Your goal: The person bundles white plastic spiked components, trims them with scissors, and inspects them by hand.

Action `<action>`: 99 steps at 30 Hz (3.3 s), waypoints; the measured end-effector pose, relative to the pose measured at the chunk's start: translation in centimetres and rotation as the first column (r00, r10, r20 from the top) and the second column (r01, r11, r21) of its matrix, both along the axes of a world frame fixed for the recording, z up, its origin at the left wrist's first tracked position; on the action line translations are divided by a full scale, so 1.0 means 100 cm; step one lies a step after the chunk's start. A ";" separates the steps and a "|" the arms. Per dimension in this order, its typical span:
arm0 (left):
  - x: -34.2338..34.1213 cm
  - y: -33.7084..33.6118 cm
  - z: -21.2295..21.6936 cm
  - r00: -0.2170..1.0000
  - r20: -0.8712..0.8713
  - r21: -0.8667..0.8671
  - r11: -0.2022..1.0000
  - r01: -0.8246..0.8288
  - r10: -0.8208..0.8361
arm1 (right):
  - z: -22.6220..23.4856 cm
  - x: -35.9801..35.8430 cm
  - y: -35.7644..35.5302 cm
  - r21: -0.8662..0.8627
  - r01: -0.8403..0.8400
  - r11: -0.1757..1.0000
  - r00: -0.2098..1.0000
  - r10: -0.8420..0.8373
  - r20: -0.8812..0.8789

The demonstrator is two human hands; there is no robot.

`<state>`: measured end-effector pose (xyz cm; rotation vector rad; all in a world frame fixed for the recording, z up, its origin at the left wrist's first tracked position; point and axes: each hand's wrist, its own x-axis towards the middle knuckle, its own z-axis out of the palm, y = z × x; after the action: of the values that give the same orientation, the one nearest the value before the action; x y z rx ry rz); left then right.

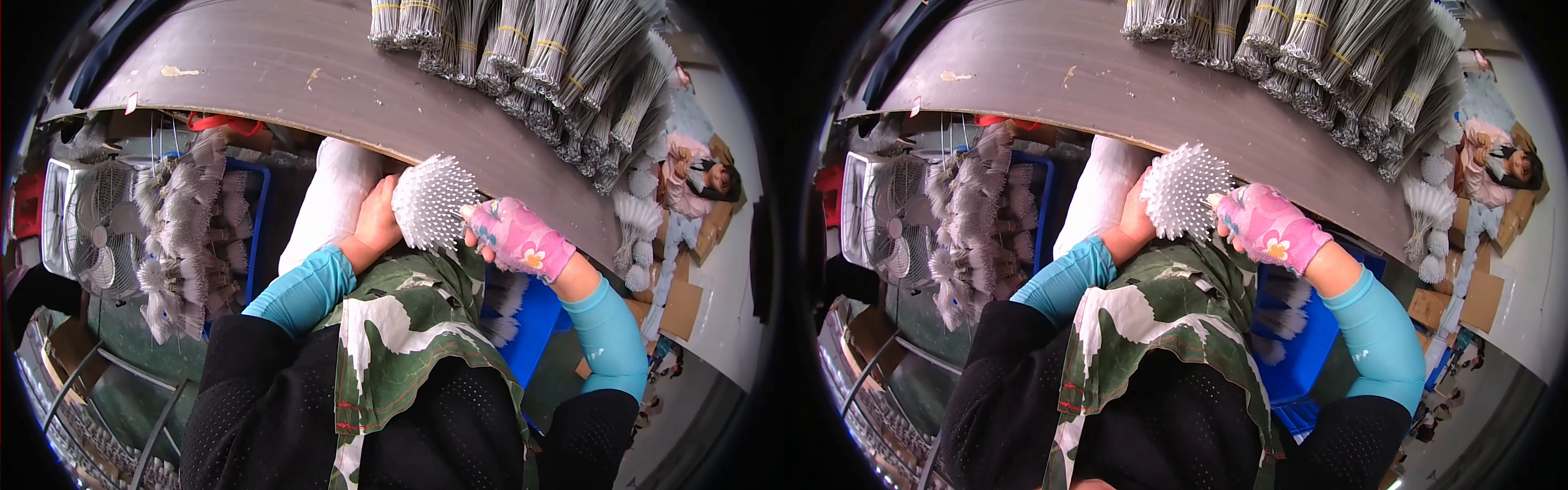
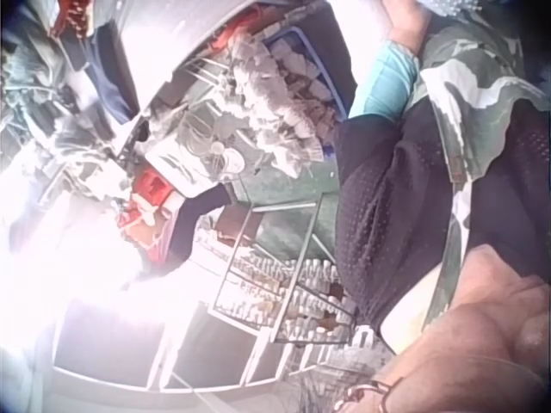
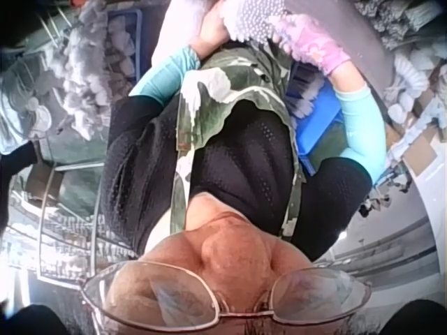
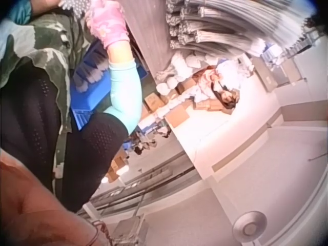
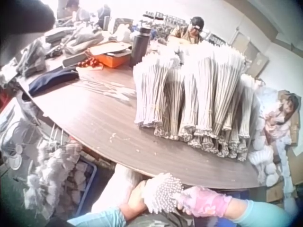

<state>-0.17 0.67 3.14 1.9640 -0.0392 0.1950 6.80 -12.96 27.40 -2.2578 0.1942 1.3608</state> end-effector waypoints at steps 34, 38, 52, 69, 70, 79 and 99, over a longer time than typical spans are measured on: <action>0.004 -0.001 -0.028 0.992 0.080 0.134 0.987 0.090 -0.101 | -0.002 0.041 0.003 0.018 -0.476 0.879 0.878 0.474 0.070; 0.003 0.000 -0.024 0.993 0.095 0.083 0.994 0.069 -0.077 | -0.001 0.040 0.000 0.077 -0.386 0.919 0.923 0.384 0.040; 0.000 0.012 0.020 0.993 -0.086 -0.162 0.984 0.067 -0.082 | 0.013 0.043 0.003 0.087 -0.347 0.934 0.930 0.331 0.157; 0.003 0.019 0.019 0.983 -0.095 -0.300 0.946 0.124 -0.159 | 0.010 0.059 0.030 -0.148 -0.714 0.684 0.665 0.729 0.163; 0.003 0.019 0.019 0.984 -0.090 -0.271 0.955 0.123 -0.152 | 0.010 0.059 0.032 -0.165 -0.728 0.666 0.642 0.746 0.177; 0.004 0.019 0.021 0.990 -0.070 -0.202 0.973 0.109 -0.125 | 0.016 0.057 0.033 -0.237 -0.770 0.592 0.568 0.806 0.169; 0.004 0.017 0.020 0.989 -0.088 -0.189 0.976 0.104 -0.122 | 0.013 0.055 0.025 -0.176 -0.715 0.676 0.635 0.734 0.239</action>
<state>0.21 2.39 5.11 1.7782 -0.0662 0.0250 12.31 -10.45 28.67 -2.6841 -0.9000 1.3336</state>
